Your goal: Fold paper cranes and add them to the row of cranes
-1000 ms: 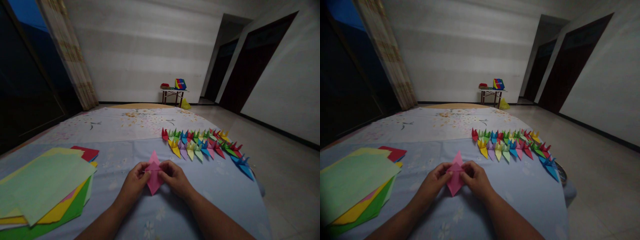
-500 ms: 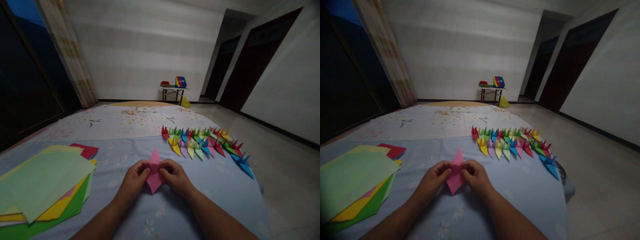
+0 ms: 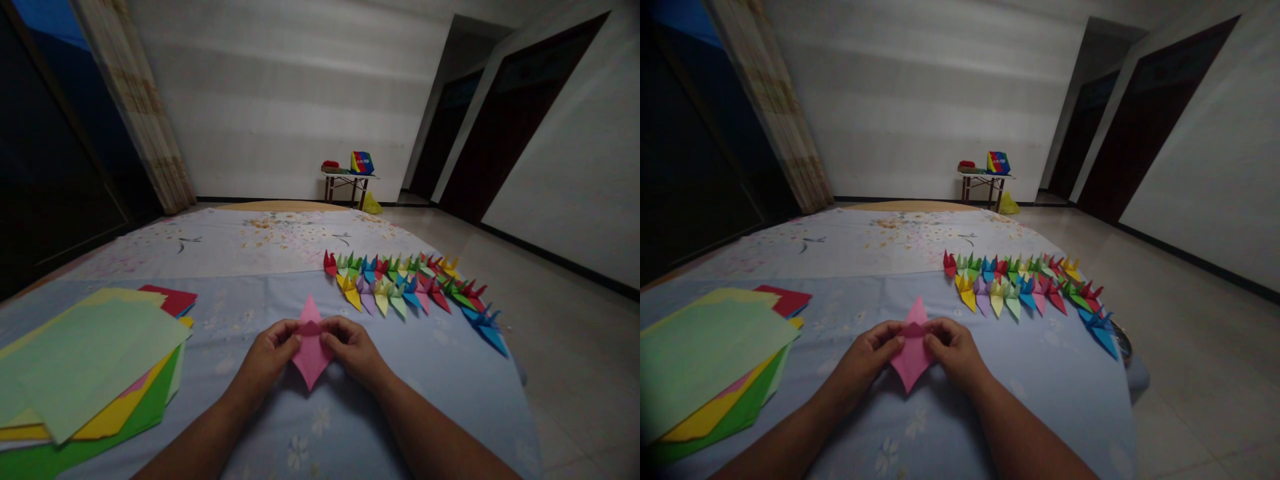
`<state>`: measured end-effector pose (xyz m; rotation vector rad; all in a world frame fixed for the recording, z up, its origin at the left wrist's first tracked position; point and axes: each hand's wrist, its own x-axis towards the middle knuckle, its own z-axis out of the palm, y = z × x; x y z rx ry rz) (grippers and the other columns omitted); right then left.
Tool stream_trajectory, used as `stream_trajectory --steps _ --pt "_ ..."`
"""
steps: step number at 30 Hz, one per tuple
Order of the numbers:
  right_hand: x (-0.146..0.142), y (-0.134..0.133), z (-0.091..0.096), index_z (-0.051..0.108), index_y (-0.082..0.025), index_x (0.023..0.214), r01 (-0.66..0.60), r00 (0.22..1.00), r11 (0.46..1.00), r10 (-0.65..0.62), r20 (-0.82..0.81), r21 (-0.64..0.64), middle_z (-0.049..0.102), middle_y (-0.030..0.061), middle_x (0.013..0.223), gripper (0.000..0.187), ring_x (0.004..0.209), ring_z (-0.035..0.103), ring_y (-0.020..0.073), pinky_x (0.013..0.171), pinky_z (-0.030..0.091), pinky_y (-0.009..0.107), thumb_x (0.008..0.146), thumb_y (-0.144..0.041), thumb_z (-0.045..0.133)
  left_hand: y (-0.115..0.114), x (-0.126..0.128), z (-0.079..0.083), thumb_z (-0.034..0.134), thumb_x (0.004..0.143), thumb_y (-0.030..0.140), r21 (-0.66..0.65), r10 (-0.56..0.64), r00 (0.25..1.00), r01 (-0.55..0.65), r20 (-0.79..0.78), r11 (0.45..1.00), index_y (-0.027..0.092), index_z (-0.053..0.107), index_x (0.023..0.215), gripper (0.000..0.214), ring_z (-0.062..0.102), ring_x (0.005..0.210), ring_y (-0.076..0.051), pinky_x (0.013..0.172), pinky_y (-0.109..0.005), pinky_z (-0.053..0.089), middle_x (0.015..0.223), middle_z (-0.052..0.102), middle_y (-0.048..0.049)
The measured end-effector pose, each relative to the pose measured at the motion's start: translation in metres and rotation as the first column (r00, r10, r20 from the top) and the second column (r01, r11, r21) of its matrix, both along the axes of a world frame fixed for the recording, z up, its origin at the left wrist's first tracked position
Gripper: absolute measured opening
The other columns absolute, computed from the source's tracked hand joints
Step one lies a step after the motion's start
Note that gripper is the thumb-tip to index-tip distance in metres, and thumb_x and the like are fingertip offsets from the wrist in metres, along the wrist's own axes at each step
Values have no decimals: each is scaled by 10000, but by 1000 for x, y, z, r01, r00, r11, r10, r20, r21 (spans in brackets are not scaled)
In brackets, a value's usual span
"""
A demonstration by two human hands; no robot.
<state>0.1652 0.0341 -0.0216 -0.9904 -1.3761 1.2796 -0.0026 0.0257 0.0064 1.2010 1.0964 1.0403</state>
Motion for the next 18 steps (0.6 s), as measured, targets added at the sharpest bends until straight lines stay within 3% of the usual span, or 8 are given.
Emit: stream_trajectory --steps 9,13,15,18 --pt "6 5 -5 571 -190 963 35 999 998 -36 8 47 497 -43 627 243 547 446 87 503 342 202 745 -293 598 -2 3 2 654 656 226 -39 -106 988 111 108 993 148 578 1024 384 611 938 -223 801 -303 447 1015 670 -94" --pt "13 2 5 624 -183 833 -2 965 969 -64 256 248 563 6 745 103 666 513 113 618 409 237 749 -182 564 -1 0 2 630 645 196 -51 -62 992 68 111 996 133 582 1012 376 623 891 -221 745 -293 456 1002 674 -101" --pt "16 -1 10 649 -185 821 -87 933 937 -42 357 339 575 30 836 150 771 536 130 696 426 253 745 -120 538 1 -2 1 615 644 185 -54 -25 994 31 104 998 127 583 1007 369 629 840 -205 711 -282 458 993 676 -98" --pt "19 -5 16 655 -208 914 -216 895 910 40 445 353 551 48 976 231 855 540 137 738 444 256 735 -102 555 4 -5 -1 595 649 177 -53 14 996 -9 86 999 124 589 999 355 628 772 -181 671 -264 456 975 680 -87"
